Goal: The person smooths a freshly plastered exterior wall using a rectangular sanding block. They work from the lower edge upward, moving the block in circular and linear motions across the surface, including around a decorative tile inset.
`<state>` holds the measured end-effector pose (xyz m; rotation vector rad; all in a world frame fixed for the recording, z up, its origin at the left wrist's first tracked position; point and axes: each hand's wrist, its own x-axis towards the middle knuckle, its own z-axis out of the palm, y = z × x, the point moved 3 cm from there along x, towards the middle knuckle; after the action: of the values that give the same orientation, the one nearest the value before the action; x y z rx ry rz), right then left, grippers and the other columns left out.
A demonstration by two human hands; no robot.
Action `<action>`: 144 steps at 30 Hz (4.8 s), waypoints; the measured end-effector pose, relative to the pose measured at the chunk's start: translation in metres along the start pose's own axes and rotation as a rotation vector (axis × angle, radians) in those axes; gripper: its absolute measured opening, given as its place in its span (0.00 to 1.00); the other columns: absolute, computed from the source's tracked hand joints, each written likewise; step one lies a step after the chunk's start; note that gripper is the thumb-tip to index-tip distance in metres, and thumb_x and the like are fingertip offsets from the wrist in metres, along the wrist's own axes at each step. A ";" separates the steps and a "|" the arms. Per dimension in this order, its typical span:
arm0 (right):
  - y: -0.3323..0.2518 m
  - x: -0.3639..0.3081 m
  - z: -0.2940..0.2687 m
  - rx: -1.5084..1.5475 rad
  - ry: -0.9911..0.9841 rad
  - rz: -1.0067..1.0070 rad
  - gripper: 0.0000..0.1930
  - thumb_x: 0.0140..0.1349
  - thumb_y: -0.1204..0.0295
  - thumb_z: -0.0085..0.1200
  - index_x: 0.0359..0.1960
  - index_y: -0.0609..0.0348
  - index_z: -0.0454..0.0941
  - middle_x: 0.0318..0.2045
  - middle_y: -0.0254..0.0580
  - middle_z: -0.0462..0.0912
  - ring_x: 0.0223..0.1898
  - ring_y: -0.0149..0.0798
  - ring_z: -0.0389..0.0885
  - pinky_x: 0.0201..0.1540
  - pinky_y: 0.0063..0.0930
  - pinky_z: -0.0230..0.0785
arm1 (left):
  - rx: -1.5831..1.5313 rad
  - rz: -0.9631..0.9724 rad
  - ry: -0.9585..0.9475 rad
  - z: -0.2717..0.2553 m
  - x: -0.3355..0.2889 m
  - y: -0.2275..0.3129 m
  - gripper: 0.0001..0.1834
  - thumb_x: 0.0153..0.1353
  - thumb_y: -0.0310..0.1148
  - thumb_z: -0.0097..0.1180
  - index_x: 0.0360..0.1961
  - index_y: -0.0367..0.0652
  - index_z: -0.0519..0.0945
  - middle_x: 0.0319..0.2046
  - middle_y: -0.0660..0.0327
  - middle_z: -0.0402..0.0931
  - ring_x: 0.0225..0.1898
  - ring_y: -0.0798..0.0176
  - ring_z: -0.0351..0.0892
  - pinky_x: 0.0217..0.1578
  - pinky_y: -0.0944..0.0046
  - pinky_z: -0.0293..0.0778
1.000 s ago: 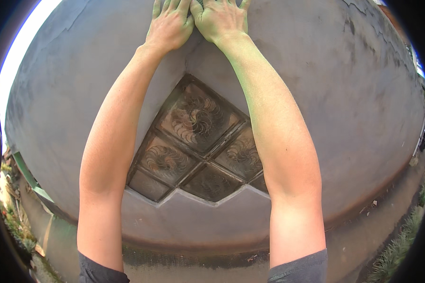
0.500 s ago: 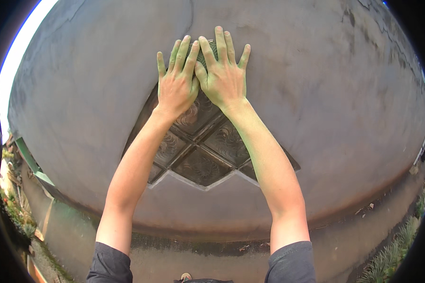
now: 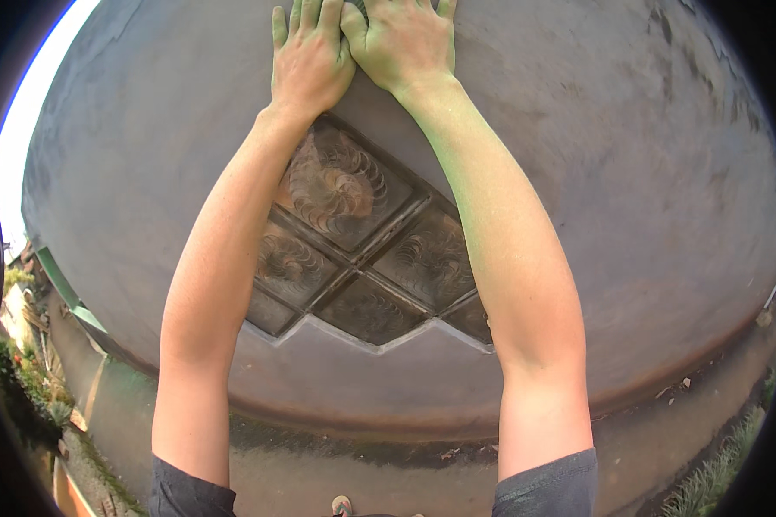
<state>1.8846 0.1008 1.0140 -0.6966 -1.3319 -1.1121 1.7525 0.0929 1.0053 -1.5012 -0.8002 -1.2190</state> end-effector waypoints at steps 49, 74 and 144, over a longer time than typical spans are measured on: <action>-0.001 0.109 0.021 -0.018 0.000 0.087 0.33 0.75 0.51 0.41 0.78 0.49 0.61 0.80 0.59 0.55 0.82 0.55 0.48 0.81 0.64 0.35 | -0.035 0.009 -0.054 -0.009 0.106 -0.049 0.36 0.76 0.39 0.40 0.82 0.47 0.52 0.82 0.52 0.49 0.83 0.51 0.44 0.80 0.38 0.40; 0.020 -0.080 -0.046 0.077 -0.096 0.064 0.29 0.74 0.47 0.47 0.74 0.35 0.69 0.80 0.43 0.59 0.81 0.48 0.55 0.76 0.78 0.39 | -0.091 0.095 -0.061 -0.008 -0.059 0.061 0.36 0.73 0.36 0.48 0.81 0.53 0.58 0.81 0.54 0.54 0.81 0.47 0.52 0.76 0.28 0.42; 0.066 -0.141 -0.075 0.075 -0.105 0.126 0.28 0.72 0.52 0.50 0.73 0.39 0.71 0.80 0.54 0.57 0.80 0.58 0.55 0.78 0.70 0.39 | -0.187 -0.033 -0.126 0.016 -0.095 0.137 0.35 0.74 0.36 0.48 0.81 0.53 0.58 0.81 0.52 0.52 0.82 0.47 0.49 0.79 0.36 0.41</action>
<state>1.9902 0.0881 0.8780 -0.7812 -1.3911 -0.9312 1.8571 0.0786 0.8752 -1.7368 -0.8138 -1.2618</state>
